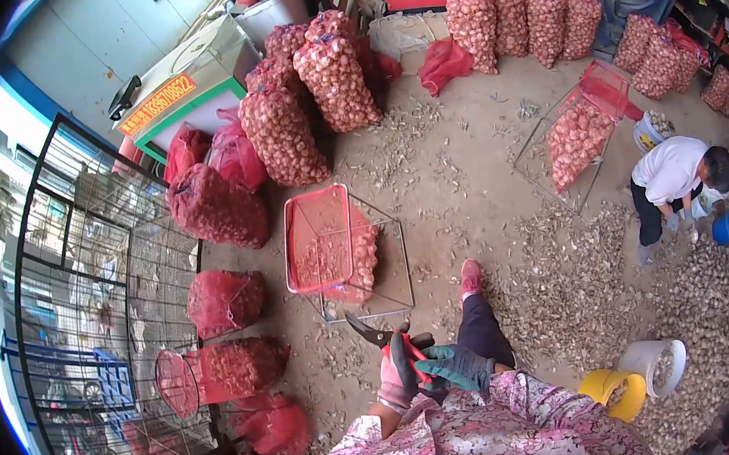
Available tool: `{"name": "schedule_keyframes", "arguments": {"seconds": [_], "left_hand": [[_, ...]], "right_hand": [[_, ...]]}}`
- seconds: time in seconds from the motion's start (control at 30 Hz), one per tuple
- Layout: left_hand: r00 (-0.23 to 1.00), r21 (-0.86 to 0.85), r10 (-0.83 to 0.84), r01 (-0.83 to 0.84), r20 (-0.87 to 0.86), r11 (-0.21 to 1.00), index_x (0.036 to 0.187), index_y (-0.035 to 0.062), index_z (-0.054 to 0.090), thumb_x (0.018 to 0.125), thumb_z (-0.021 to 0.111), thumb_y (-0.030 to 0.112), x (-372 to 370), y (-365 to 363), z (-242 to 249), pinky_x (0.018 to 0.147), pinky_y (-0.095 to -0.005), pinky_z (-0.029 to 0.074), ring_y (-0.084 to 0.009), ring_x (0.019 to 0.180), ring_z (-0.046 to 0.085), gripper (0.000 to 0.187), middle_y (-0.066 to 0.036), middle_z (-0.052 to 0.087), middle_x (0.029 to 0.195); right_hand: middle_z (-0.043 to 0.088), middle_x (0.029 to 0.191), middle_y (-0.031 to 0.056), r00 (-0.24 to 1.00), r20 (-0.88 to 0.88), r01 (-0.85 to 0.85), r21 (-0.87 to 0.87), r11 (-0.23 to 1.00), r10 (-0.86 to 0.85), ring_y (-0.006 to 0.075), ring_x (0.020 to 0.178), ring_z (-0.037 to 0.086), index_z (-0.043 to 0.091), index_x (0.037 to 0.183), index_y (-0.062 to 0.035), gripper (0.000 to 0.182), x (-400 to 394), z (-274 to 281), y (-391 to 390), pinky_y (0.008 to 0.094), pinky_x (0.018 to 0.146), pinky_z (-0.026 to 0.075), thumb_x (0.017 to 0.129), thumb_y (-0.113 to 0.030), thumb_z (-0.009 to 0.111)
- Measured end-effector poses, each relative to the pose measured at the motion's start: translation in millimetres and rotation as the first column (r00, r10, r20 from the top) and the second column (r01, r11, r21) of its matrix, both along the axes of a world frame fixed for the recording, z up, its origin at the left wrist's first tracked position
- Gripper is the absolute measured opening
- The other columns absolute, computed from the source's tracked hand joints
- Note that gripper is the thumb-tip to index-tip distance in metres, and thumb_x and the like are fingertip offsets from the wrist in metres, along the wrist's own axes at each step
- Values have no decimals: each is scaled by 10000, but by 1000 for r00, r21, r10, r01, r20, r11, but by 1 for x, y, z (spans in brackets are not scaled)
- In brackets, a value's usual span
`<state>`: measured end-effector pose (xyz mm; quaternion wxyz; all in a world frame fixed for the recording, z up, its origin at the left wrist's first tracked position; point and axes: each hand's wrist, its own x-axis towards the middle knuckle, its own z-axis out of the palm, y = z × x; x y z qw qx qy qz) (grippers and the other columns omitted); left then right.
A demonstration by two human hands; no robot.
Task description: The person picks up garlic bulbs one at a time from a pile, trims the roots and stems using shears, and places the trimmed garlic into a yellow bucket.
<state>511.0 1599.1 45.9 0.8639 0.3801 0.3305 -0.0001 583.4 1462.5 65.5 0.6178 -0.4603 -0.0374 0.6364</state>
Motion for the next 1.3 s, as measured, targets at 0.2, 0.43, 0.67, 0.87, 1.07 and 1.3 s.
{"name": "schedule_keyframes", "arguments": {"seconds": [0.2, 0.43, 0.67, 0.87, 1.07, 1.3], "left_hand": [[995, -76, 74, -79, -65, 994, 1317, 76, 336, 975, 396, 339, 173, 36, -11, 708, -419, 555, -307, 850, 655, 435, -219, 615, 1028], [998, -92, -64, 64, -3, 994, 1320, 76, 340, 951, 408, 457, 379, 79, 38, 695, -382, 539, -279, 803, 650, 534, -161, 629, 1007], [988, -121, -44, 62, 149, 991, 1273, 78, 420, 969, 402, 398, 498, 153, -3, 692, -336, 507, -230, 847, 608, 442, -126, 594, 1035], [978, -121, -66, 92, 199, 988, 1206, 104, 511, 921, 450, 334, 575, 260, -23, 946, -351, 385, -224, 1100, 528, 371, -69, 596, 1127], [992, 380, -119, 124, -36, 917, 1257, 43, 457, 941, 441, 185, 595, 393, -42, 928, -367, 438, -233, 1103, 533, 347, -110, 549, 1182], [908, 918, 239, 272, -343, 288, 1217, 13, 450, 745, 713, 124, 625, 482, 31, 712, -325, 521, -242, 878, 667, 552, -103, 679, 1020]], "right_hand": [[620, 808, 41, 995, -70, -75, -55, 996, 71, 119, 661, 585, 626, 973, -17, 335, 175, -27, 41, 262, 626, 495, 903, -343, 598], [651, 825, 82, 995, -30, -95, 29, 995, 96, 139, 664, 613, 622, 967, -16, 331, 382, 10, 82, 252, 607, 507, 902, -339, 599], [626, 911, 75, 991, -40, -129, -6, 992, 128, 145, 790, 604, 572, 1106, -19, 391, 528, 38, 161, 273, 648, 529, 894, -345, 607], [629, 852, 73, 995, -89, 31, -80, 996, -39, 154, 715, 600, 594, 1030, -29, 330, 644, 19, 262, 306, 666, 531, 866, -309, 656], [594, 718, 27, 967, -182, 154, -127, 980, -176, 164, 605, 582, 612, 848, -87, 186, 781, 0, 383, 326, 632, 521, 856, -262, 673], [596, 735, 19, 945, -237, 237, 22, 971, -225, 137, 585, 567, 615, 898, -90, 223, 940, -2, 598, 312, 626, 519, 862, -305, 661]]}}
